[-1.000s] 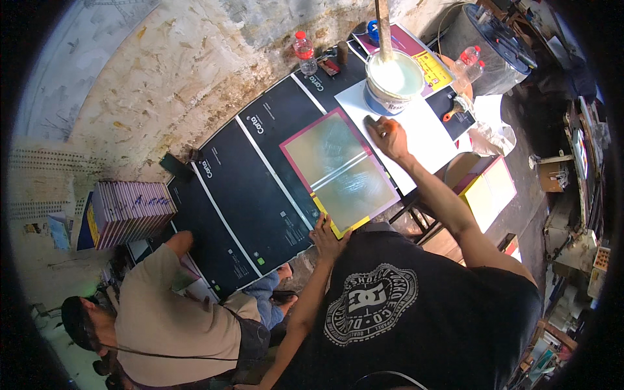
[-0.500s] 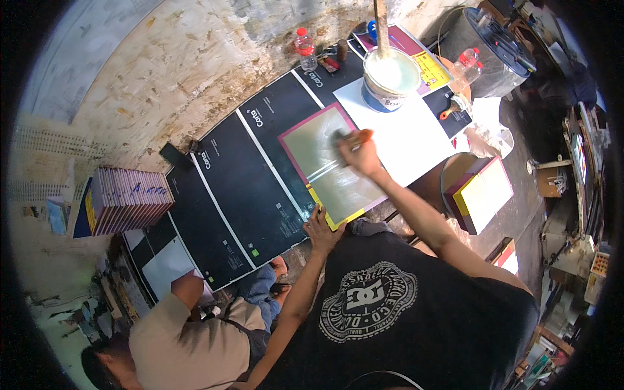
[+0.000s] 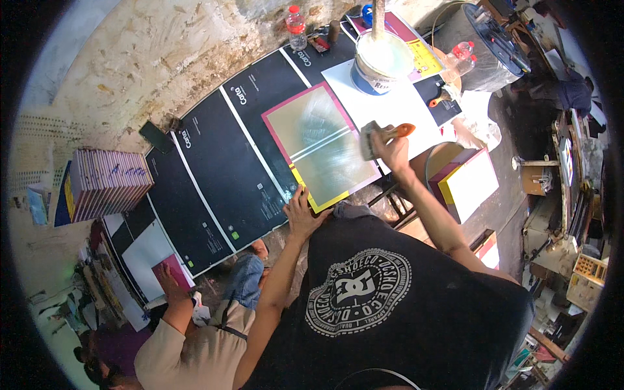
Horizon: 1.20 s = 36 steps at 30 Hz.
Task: The person applies glue to the inside of book covers using a brush, dipping it into a bucket of glue and spreading it across the paper surfaces.
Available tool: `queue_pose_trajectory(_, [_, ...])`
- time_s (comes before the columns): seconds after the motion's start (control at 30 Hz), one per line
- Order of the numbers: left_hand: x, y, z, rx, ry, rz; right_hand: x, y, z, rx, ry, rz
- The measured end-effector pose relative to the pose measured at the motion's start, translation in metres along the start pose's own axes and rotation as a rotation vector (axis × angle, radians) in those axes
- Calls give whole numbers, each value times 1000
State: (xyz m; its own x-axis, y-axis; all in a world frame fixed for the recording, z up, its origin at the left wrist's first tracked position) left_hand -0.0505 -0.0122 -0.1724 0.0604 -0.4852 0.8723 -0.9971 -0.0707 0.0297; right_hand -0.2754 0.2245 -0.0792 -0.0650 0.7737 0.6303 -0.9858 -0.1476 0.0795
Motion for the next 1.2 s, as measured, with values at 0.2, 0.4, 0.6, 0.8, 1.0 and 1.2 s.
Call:
queue_pose_trajectory(0.2, [-4, 1, 3, 7, 6, 58, -85, -70, 57, -39, -16, 404])
queue_pose_trajectory(0.4, [-1, 1, 1, 17, -22, 83, 3, -65, -35, -33, -262, 270])
queue_pose_trajectory(0.6, [-9, -1, 8, -20, -10, -7, 49, -61, -3, 0, -144, 133])
queue_pose_trajectory(0.8, [-4, -1, 6, -49, -22, -13, 44, -45, -29, -30, -477, 184])
queue_pose_trajectory(1.0, [1, -2, -1, -3, -11, 27, -1, -7, 6, 195, 84, 300])
queue_pose_trajectory(1.2, [3, -2, -5, 6, 68, 58, 3, 43, -38, -54, -349, 349])
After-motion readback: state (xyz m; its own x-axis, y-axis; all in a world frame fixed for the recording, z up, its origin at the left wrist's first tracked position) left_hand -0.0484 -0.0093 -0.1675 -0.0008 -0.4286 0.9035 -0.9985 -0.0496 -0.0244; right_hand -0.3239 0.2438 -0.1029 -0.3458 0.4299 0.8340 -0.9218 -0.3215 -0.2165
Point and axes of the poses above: each hand's wrist, its own y-axis towards the middle knuckle, its own x-axis out of the back of the hand, z = x × y, the point moved 1 cm from there along y, towards the middle knuckle, and after that the axes turned 10 degrees about z, right-handed, at the moved point
